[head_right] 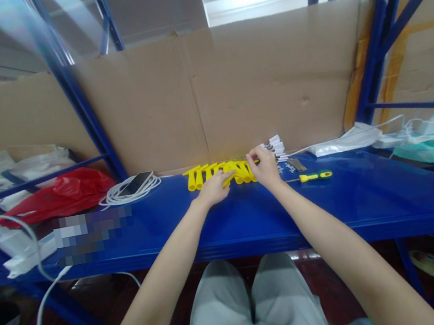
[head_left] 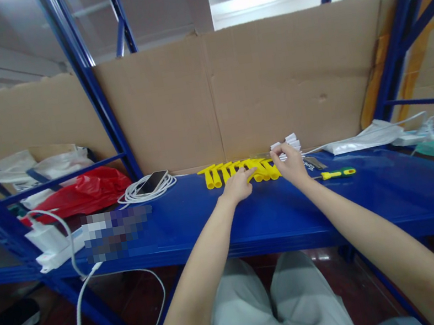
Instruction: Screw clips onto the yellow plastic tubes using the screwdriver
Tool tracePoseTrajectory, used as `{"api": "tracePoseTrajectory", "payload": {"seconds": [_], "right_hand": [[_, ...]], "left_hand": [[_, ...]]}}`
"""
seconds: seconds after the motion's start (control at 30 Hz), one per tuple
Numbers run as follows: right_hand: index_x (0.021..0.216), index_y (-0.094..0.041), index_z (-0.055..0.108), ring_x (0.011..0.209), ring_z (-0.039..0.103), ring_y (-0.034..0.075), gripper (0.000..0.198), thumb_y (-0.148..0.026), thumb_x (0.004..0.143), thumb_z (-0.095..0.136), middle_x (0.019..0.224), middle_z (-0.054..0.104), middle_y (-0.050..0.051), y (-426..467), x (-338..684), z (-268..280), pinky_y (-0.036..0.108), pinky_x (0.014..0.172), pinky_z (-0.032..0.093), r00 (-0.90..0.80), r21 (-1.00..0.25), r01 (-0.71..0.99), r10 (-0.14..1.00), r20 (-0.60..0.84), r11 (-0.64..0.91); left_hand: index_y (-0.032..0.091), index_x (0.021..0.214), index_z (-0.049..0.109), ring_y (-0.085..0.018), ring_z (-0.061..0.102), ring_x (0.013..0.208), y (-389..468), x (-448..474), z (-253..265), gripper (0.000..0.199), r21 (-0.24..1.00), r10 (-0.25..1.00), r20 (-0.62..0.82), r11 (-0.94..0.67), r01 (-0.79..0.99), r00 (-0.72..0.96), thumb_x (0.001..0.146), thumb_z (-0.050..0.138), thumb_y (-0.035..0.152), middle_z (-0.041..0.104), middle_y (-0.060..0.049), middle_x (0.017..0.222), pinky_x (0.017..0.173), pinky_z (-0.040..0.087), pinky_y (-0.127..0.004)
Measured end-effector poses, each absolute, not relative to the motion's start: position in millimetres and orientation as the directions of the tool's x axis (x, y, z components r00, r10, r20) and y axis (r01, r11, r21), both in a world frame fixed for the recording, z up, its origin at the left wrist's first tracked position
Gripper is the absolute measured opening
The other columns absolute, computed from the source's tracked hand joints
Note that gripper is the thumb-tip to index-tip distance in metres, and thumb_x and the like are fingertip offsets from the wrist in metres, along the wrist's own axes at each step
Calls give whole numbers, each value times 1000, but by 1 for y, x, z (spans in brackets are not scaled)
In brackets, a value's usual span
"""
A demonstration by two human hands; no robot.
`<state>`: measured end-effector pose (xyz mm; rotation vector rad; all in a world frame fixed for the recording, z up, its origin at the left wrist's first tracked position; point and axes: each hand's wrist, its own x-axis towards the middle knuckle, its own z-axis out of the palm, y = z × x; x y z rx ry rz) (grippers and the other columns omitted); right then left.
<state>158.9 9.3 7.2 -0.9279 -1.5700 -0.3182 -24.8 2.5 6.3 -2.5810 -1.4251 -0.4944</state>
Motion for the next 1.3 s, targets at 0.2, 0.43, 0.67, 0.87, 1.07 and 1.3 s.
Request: {"api": "tracePoseTrajectory", "payload": {"seconds": [0.2, 0.43, 0.67, 0.87, 1.07, 1.3], "right_hand": [[66, -22, 47, 66, 55, 17, 13, -23, 79, 48, 68, 59, 4, 9, 154, 4, 29, 65, 42, -80, -289, 689, 466, 881, 665], [58, -21, 46, 60, 52, 14, 13, -16, 69, 51, 64, 58, 1, 18, 152, -5, 25, 61, 40, -142, -375, 760, 699, 701, 531], [55, -19, 49, 58, 53, 13, 14, -17, 68, 55, 59, 58, -1, 20, 154, -5, 23, 57, 39, -61, -530, 759, 851, 522, 379], [61, -19, 51, 55, 55, 11, 10, -18, 68, 59, 56, 58, -3, 24, 155, -9, 20, 51, 41, -21, -663, 648, 879, 477, 375], [64, -18, 51, 47, 56, 9, 14, -13, 74, 58, 53, 57, -3, 16, 149, -3, 17, 44, 39, 25, -888, 384, 959, 283, 252], [66, -17, 54, 46, 57, 9, 16, -11, 82, 53, 55, 59, -2, 11, 149, 1, 18, 46, 41, 26, -970, 217, 992, 120, 112]], "left_hand": [[25, 142, 37, -23, 54, 115, 5, -24, 3, 64, 63, 803, 365, -525, 849, 470, 79, 46, 12, 53, -9, 128, 93, 45, -34], [25, 144, 30, -22, 52, 117, 6, -25, 3, 66, 64, 823, 372, -485, 872, 430, 81, 46, 14, 51, -8, 130, 94, 45, -33], [27, 142, 36, -24, 54, 111, 3, -25, 7, 63, 38, 827, 342, -487, 873, 446, 81, 44, 11, 53, -9, 122, 88, 47, -34], [28, 142, 35, -23, 57, 106, 1, -24, 8, 65, 25, 814, 342, -507, 862, 469, 80, 44, 11, 53, -9, 118, 85, 48, -33], [28, 141, 37, -23, 56, 108, 1, -24, 8, 64, 24, 801, 350, -525, 851, 485, 80, 45, 11, 52, -8, 120, 88, 47, -32], [29, 140, 39, -22, 57, 106, 1, -25, 7, 63, 4, 780, 360, -550, 835, 511, 81, 42, 8, 53, -7, 122, 87, 47, -32]]}}
